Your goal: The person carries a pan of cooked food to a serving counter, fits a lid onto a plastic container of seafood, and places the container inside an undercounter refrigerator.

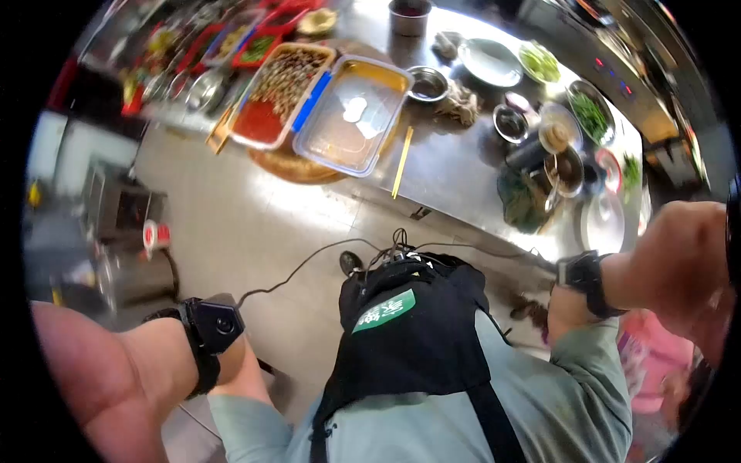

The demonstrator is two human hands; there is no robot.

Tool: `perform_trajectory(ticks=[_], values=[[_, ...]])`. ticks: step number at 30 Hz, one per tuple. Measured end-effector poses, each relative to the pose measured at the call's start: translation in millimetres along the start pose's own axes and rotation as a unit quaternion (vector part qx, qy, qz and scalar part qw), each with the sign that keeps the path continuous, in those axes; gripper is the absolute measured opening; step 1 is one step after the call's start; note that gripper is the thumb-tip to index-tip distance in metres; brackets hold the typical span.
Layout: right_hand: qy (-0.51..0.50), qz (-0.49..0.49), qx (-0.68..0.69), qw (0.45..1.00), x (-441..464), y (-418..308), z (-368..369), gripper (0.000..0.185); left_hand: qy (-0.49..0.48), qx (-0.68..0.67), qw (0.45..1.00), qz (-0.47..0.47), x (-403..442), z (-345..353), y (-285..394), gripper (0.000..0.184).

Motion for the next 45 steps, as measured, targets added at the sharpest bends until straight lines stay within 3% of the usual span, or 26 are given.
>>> perform_trajectory(ticks=[7,11,17,35,36,37,38,39,40,41,43,45], values=[[0.089,-0.026,-0.279,0.956,54.2,-14.7,105.4,0.031,-0.013,-0.127,0.986,0.111,-34.5,-74.3,-75.6,0.048],[0.14,-0.028,-0.402,0.905,79.8,-17.3,152.8,0.033,-0.006,-0.177,0.973,0.149,-40.4,-103.2,-100.4,0.046],[0.123,-0.051,-0.582,0.802,109.0,-43.5,215.7,0.036,0.064,-0.17,0.964,0.193,-62.6,-136.2,-105.5,0.044],[0.128,-0.099,-0.797,0.582,176.7,-61.0,353.9,0.046,0.191,-0.169,0.942,0.22,-124.7,-230.6,-108.5,0.039],[0.125,-0.088,-0.801,0.579,177.7,-56.0,347.4,0.047,0.209,-0.174,0.936,0.222,-125.5,-235.7,-111.5,0.039],[0.04,-0.025,-0.755,0.654,173.9,-36.5,332.8,0.053,0.228,-0.179,0.931,0.22,-126.0,-240.9,-115.2,0.039],[0.159,-0.049,-0.76,0.628,188.4,-20.3,322.7,0.03,0.245,-0.189,0.926,0.218,-124.3,-245.7,-118.5,0.039],[0.118,0.002,-0.727,0.676,186.7,-1.5,315.6,0.029,0.265,-0.2,0.919,0.214,-121.8,-247.8,-122.1,0.038],[0.166,-0.063,-0.652,0.737,182.2,16.4,309.4,0.024,0.281,-0.212,0.912,0.208,-121.0,-247.3,-125.0,0.038],[0.156,-0.048,-0.62,0.768,186.2,31.2,307.8,0.018,0.296,-0.229,0.906,0.196,-118.7,-241.9,-129.8,0.038],[0.037,0.016,-0.558,0.829,191.1,60.8,310.9,0.021,0.31,-0.272,0.897,0.158,-114.2,-213.7,-137.5,0.038],[0.033,0.033,-0.592,0.804,199.5,62.7,321.3,0.035,0.287,-0.331,0.893,0.107,-107.5,-160.2,-143.9,0.041]])
Point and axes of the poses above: each hand's wrist, its own x-axis towards the middle knuckle, its own z-axis out of the palm, y = z × x, the point moved 9 cm from there along x, towards the middle knuckle, and after that the axes turned 15 degrees about -x, right-handed, at the moved point
